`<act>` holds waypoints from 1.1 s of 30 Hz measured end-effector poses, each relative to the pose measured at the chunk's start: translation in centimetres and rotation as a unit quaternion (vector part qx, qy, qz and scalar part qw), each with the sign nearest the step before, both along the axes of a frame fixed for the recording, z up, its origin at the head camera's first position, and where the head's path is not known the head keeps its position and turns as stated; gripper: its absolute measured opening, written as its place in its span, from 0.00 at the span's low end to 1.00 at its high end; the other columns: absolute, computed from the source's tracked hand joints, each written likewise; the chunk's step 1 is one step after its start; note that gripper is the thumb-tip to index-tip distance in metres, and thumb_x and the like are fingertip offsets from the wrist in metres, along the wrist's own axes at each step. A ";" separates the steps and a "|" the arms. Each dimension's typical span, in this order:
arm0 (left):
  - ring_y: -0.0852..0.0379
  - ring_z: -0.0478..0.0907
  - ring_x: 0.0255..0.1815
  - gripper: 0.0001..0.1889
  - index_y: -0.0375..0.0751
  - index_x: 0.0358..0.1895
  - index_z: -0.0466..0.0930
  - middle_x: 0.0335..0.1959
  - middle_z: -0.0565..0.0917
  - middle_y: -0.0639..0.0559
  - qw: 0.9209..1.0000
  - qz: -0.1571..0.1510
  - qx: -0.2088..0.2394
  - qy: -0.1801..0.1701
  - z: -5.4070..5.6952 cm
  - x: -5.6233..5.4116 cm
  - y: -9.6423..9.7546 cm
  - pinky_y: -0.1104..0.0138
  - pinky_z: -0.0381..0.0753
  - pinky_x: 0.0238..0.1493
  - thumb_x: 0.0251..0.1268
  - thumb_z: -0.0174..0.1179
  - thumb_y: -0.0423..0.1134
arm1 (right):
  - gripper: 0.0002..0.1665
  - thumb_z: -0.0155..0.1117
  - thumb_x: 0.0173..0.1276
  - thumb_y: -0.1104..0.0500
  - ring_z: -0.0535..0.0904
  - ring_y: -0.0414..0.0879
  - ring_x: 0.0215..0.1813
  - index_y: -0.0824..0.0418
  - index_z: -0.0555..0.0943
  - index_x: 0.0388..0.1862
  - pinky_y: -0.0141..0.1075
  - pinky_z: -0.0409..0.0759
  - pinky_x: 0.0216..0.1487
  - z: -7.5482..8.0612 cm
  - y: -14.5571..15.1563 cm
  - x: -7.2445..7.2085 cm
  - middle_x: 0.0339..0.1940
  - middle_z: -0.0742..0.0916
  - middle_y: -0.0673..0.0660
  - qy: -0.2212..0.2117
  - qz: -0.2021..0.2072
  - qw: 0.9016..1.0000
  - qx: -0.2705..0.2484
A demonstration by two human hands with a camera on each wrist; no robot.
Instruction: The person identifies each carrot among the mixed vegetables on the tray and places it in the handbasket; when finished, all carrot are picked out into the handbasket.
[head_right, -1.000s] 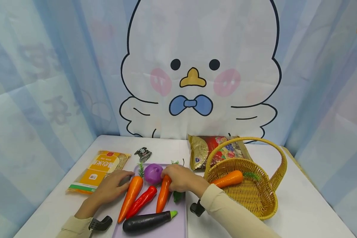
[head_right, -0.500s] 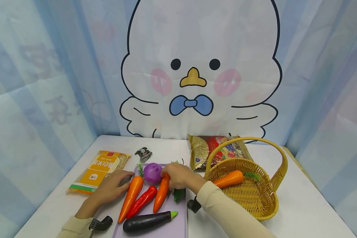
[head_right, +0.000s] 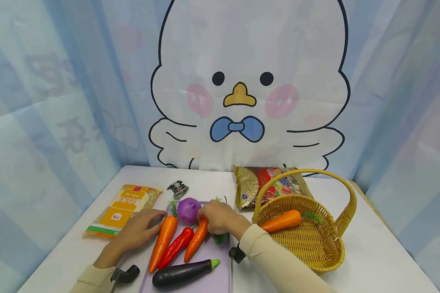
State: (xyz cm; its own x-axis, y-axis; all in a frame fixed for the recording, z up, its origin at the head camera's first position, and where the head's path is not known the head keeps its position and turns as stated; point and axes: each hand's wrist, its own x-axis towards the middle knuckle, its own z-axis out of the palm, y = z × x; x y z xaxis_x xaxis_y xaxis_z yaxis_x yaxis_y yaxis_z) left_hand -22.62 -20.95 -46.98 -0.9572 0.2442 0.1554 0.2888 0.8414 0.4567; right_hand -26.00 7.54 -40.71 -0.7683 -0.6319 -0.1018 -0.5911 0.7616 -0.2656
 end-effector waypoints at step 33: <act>0.49 0.76 0.64 0.20 0.49 0.62 0.81 0.59 0.83 0.53 1.000 -0.001 -0.002 0.001 0.0 -0.1 0.0 0.47 0.72 0.69 0.67 0.61 0.43 | 0.24 0.76 0.49 0.63 0.74 0.44 0.50 0.52 0.88 0.48 0.43 0.77 0.56 1.8 2.1 0.8 0.46 0.86 0.47 0.036 0.057 0.994 -0.090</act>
